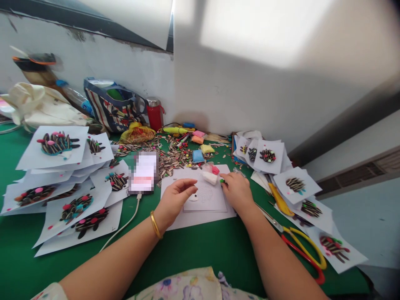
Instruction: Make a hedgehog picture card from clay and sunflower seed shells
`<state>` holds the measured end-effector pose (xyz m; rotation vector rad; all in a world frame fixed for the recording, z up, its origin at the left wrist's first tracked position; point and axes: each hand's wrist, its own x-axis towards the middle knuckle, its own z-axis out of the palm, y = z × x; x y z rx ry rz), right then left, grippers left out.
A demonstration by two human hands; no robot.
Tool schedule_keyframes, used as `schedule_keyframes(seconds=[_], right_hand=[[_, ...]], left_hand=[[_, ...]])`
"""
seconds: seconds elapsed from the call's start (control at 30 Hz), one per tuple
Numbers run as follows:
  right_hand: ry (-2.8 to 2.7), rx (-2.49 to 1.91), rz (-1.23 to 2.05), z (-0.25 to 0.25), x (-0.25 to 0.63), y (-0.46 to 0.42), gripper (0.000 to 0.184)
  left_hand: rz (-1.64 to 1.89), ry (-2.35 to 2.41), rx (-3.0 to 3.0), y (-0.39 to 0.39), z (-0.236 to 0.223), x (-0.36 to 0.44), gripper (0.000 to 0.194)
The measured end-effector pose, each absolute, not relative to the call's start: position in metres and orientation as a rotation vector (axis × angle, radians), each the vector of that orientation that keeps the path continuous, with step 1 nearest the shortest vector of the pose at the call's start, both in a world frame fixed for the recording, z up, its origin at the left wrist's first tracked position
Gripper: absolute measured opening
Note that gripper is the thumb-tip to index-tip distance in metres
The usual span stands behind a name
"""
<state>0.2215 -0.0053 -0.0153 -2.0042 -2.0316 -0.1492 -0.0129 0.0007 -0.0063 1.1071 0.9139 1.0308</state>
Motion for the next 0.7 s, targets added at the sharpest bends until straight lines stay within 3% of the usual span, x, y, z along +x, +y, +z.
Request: schedule_keyframes(seconds=[0.2, 0.7], right_hand=[[-2.018, -2.068, -0.129, -0.016, 0.221, 0.002, 0.013], [-1.946, -1.901, -0.136, -0.011, 0.217, -0.009, 0.023]], left_hand=[[0.978, 0.870, 0.921, 0.001, -0.004, -0.014, 0.032], [0.958, 0.664, 0.683, 0.003, -0.004, -0.016, 0.028]])
